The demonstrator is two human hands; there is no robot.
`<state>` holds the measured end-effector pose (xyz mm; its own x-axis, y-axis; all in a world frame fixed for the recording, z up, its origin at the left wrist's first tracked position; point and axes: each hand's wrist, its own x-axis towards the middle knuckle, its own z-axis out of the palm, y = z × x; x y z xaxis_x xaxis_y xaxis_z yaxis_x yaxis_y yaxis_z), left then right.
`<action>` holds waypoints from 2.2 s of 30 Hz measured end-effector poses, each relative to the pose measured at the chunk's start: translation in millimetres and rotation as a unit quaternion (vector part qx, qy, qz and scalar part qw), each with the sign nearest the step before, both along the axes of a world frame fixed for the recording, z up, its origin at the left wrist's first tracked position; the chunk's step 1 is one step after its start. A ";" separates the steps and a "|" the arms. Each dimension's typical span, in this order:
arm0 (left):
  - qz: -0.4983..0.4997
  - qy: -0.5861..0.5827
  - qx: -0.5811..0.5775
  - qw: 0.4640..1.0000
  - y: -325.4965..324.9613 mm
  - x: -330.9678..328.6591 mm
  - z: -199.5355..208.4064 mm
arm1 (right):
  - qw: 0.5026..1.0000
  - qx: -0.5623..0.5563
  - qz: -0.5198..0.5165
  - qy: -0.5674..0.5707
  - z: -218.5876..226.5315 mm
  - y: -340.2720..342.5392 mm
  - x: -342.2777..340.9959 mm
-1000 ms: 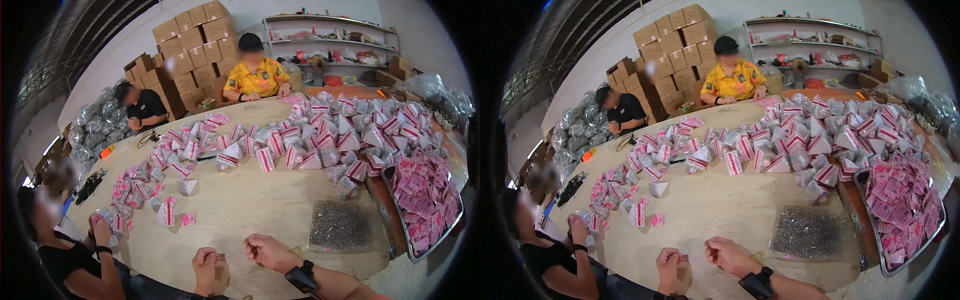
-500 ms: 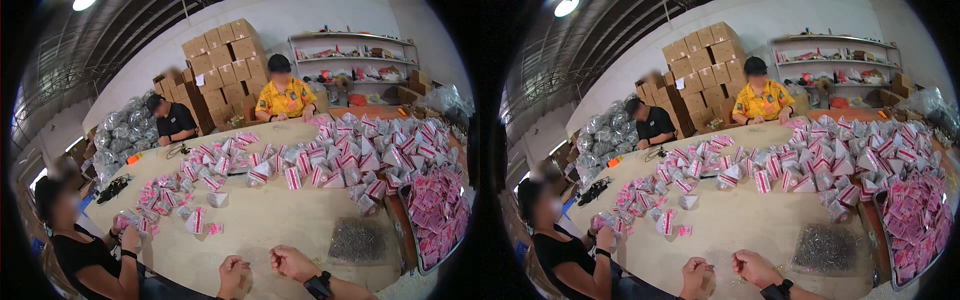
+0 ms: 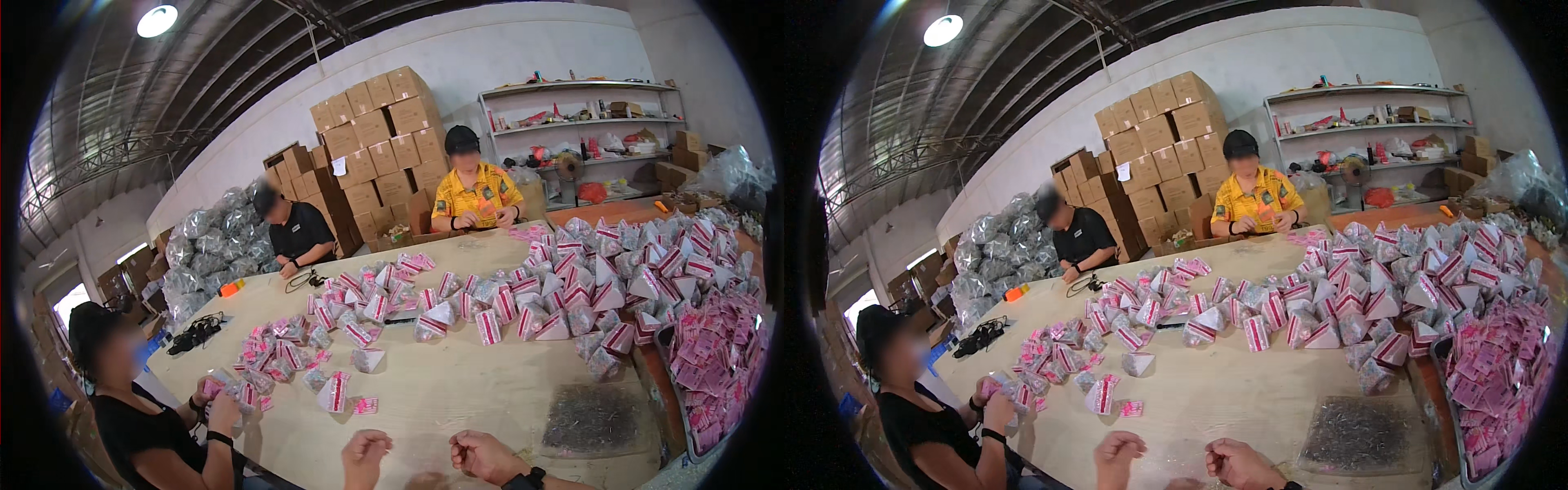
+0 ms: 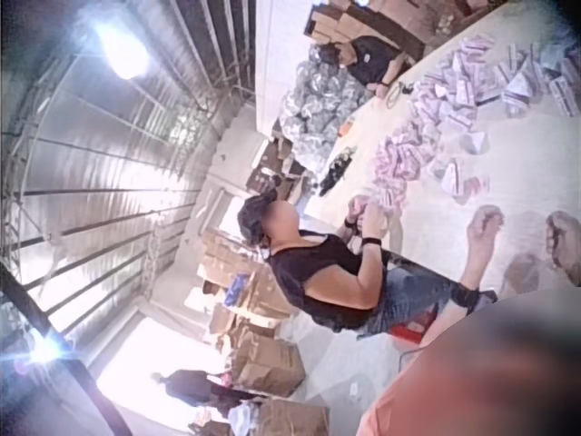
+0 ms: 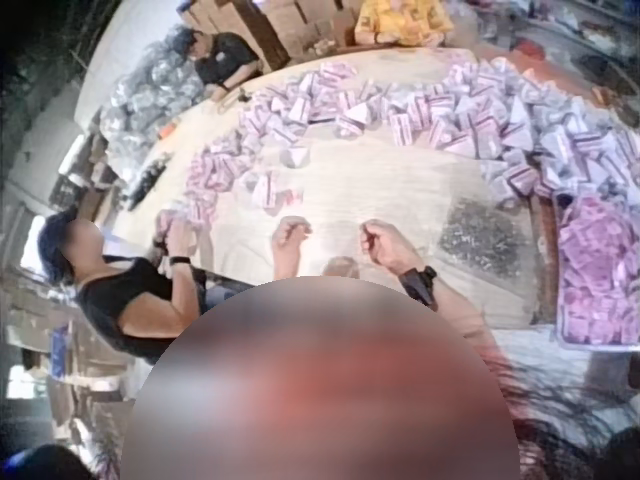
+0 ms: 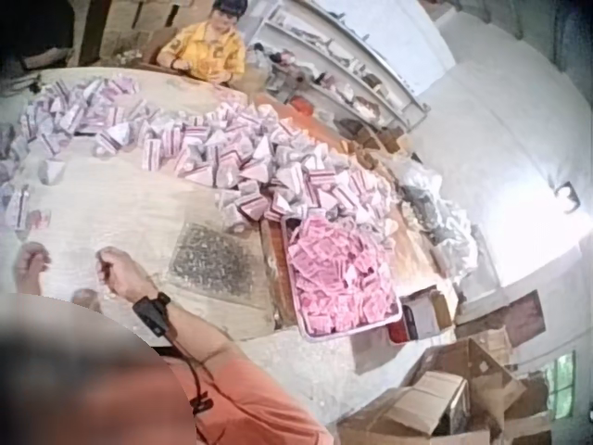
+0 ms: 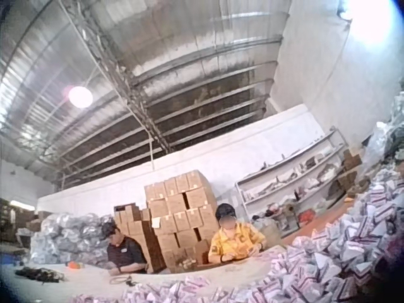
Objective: Sorting and packing small items into triangular plastic bags at a manufacturing facility table.
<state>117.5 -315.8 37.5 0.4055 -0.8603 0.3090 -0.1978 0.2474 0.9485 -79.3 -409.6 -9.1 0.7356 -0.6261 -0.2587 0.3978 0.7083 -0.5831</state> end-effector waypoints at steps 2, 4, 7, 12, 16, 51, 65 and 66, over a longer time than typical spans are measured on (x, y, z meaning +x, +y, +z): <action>0.037 -0.072 -0.055 0.995 11.9 -1.3 43.2 | 1.000 -0.014 0.012 0.008 11.5 3.3 -6.6; 0.093 -0.187 -0.162 0.964 28.4 -12.1 100.2 | 0.997 -0.070 0.009 0.037 18.6 6.2 -7.9; 0.072 0.180 -0.226 0.955 17.8 72.7 39.5 | 0.984 -0.174 -0.010 0.031 -6.9 1.5 1.2; -0.031 0.246 -0.175 0.953 -21.7 88.3 10.0 | 0.998 -0.006 0.019 -0.059 -17.4 -2.7 10.7; -0.089 0.309 -0.111 0.940 -35.2 82.8 -38.6 | 0.997 -0.046 0.006 -0.056 -23.0 -3.4 9.7; -0.158 0.482 -0.057 0.860 76.7 226.1 13.1 | 0.998 -0.061 -0.018 -0.026 -27.7 -3.6 18.3; -0.270 0.535 -0.122 0.791 47.9 252.1 46.9 | 0.995 -0.079 0.043 0.051 -13.3 4.4 1.6; -0.284 0.537 -0.125 0.784 39.3 252.7 50.8 | 0.994 -0.092 0.052 0.024 -20.4 5.9 2.8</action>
